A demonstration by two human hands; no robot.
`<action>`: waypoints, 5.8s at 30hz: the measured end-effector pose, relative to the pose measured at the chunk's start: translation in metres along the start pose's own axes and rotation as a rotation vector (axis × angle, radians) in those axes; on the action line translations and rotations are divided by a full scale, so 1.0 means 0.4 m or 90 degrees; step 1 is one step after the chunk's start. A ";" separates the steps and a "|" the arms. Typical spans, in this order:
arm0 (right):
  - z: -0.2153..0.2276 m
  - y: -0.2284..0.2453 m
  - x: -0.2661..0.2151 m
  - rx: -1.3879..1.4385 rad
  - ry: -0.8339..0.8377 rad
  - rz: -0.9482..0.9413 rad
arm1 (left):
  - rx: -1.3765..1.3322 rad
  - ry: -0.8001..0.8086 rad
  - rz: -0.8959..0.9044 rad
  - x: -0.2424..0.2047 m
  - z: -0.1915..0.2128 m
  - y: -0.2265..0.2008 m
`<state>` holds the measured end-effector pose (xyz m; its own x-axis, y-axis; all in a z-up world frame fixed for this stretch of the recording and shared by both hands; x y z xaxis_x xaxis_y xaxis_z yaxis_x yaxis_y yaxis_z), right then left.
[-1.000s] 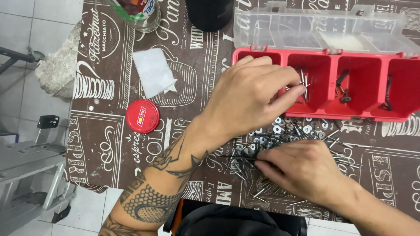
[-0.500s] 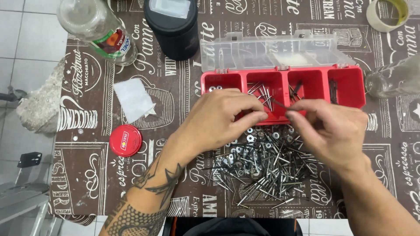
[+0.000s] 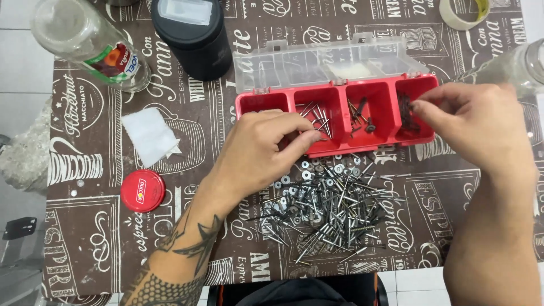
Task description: The person sorts a pile of screws and washers on a table into compartments of a red plastic organizer. They pick up individual items by hand and place them into separate sections based on type.
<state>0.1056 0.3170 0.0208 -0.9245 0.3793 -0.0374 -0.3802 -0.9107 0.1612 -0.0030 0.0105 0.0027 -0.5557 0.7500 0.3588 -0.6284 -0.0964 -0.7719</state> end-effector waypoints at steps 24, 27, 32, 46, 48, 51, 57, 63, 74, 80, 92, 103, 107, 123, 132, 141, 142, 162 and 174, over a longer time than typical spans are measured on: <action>-0.008 0.166 -0.082 0.066 0.334 0.428 | 0.087 -0.057 -0.127 -0.008 -0.001 -0.003; 0.002 0.157 -0.087 -0.006 0.303 0.344 | 0.096 -0.061 -0.121 -0.009 -0.005 0.000; 0.021 0.132 -0.223 -0.010 0.233 0.341 | 0.121 -0.058 -0.123 -0.011 -0.015 0.004; -0.056 0.115 -0.377 0.020 -0.042 0.249 | 0.071 -0.047 -0.140 -0.019 -0.032 -0.025; -0.036 0.127 -0.370 0.017 -0.049 0.265 | 0.023 -0.012 -0.119 -0.018 -0.051 -0.026; -0.024 0.129 -0.369 0.055 -0.070 0.253 | -0.024 0.042 -0.103 -0.025 -0.072 -0.054; 0.007 0.173 -0.374 0.200 -0.189 0.226 | -0.039 0.188 -0.054 -0.034 -0.070 -0.100; 0.037 0.232 -0.362 0.280 -0.276 0.183 | -0.025 0.207 -0.094 -0.037 -0.098 -0.103; 0.069 0.225 -0.294 0.620 -0.243 0.087 | -0.086 0.091 -0.159 -0.036 -0.077 -0.119; 0.095 0.195 -0.223 0.272 -0.284 0.106 | -0.083 0.035 -0.155 -0.032 -0.052 -0.114; 0.085 0.158 -0.156 0.047 -0.145 0.127 | -0.182 -0.059 -0.092 -0.022 0.014 -0.132; -0.088 0.110 -0.253 -0.093 0.032 -0.056 | -0.256 -0.156 -0.045 -0.009 0.003 -0.100; -0.134 0.135 -0.232 -0.079 0.011 -0.042 | -0.248 -0.169 -0.038 -0.009 0.004 -0.110; -0.195 0.136 -0.212 -0.105 -0.119 0.048 | -0.229 -0.160 -0.041 -0.007 -0.011 -0.099; -0.113 0.116 -0.272 -0.051 -0.098 -0.033 | -0.220 -0.168 -0.042 -0.007 0.002 -0.093; -0.133 0.050 -0.376 0.023 -0.051 0.062 | -0.175 -0.083 0.016 -0.003 0.004 -0.075; -0.127 0.061 -0.373 0.022 -0.047 0.064 | -0.175 -0.085 0.020 -0.004 0.005 -0.074; -0.138 0.041 -0.379 -0.127 -0.089 0.128 | -0.156 -0.092 -0.039 -0.004 0.007 -0.089; -0.059 0.024 -0.425 -0.025 -0.023 0.099 | -0.148 -0.073 -0.049 -0.001 -0.005 -0.097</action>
<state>0.2586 0.2400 0.0054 -0.9710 0.2383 0.0201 -0.2341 -0.9644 0.1229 0.0229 0.0153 0.0314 -0.5777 0.6693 0.4672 -0.5359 0.1208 -0.8356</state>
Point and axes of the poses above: each hand's wrist, its own x-axis towards the middle knuckle, its own z-axis out of the back of the hand, y = z × x, the point moved 1 cm from there along x, towards the middle knuckle, and after that the axes turned 3 degrees about -x, right-handed, at the moved point
